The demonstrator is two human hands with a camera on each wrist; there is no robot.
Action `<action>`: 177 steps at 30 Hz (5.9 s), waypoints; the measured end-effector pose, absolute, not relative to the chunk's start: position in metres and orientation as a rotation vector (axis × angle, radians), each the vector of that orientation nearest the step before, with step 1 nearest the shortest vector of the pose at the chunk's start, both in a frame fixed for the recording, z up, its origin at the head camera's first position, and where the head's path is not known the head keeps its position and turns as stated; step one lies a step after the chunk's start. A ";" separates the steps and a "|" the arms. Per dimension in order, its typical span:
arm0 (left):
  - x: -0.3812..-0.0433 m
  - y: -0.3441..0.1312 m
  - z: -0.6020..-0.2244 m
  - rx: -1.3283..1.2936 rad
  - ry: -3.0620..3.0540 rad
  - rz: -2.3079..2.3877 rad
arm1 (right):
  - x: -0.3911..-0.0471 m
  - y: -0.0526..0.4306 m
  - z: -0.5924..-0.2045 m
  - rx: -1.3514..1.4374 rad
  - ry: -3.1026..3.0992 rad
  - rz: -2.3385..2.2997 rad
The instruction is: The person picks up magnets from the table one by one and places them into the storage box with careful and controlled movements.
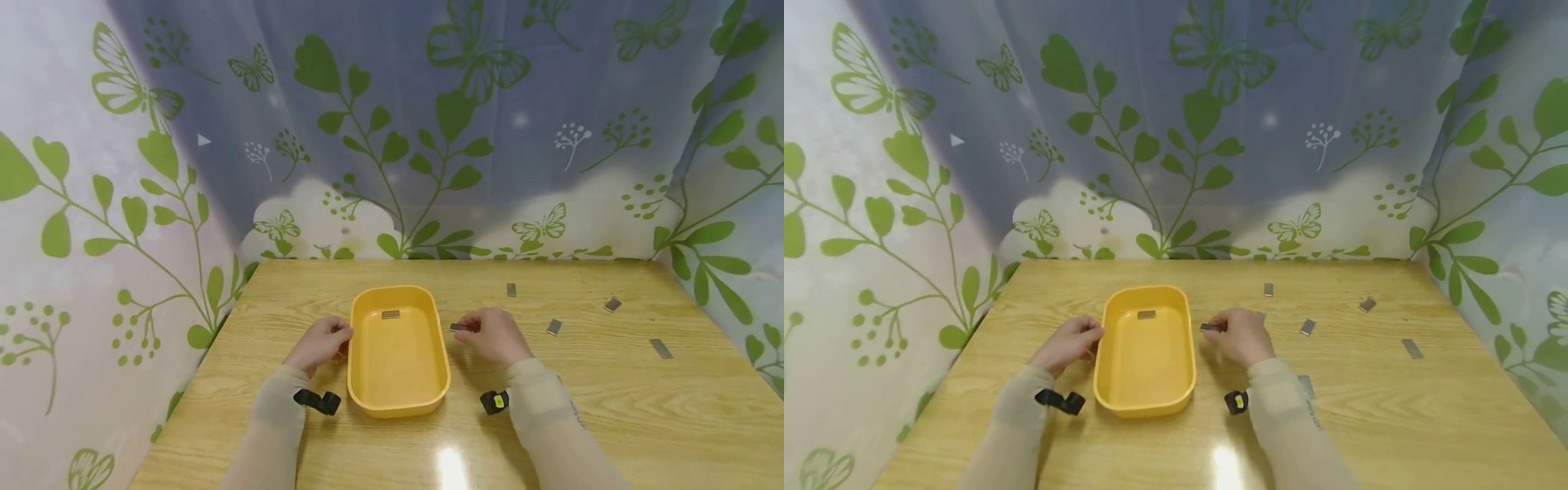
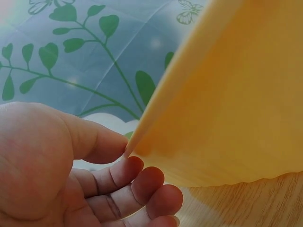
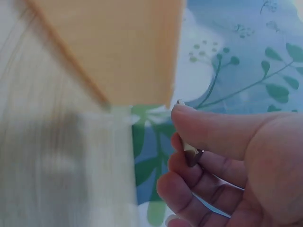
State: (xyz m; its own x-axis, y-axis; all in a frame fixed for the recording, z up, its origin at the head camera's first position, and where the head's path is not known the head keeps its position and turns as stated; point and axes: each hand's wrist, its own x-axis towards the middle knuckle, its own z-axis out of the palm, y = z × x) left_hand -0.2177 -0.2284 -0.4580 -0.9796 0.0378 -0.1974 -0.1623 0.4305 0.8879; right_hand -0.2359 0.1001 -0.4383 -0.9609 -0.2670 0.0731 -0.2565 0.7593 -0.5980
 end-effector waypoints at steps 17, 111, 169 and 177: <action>-0.217 -0.227 -0.457 -0.102 2.501 1.584 | -0.240 0.039 -0.384 -0.772 2.893 -0.759; -0.218 -0.228 -0.457 -0.075 2.494 1.597 | -0.292 -0.050 -0.468 -0.619 2.812 -0.708; -0.219 -0.230 -0.462 -0.058 2.517 1.571 | -0.306 -0.036 -0.456 -0.737 2.859 -0.323; -0.219 -0.231 -0.461 -0.050 2.525 1.566 | -0.305 -0.038 -0.454 -0.797 2.900 -0.266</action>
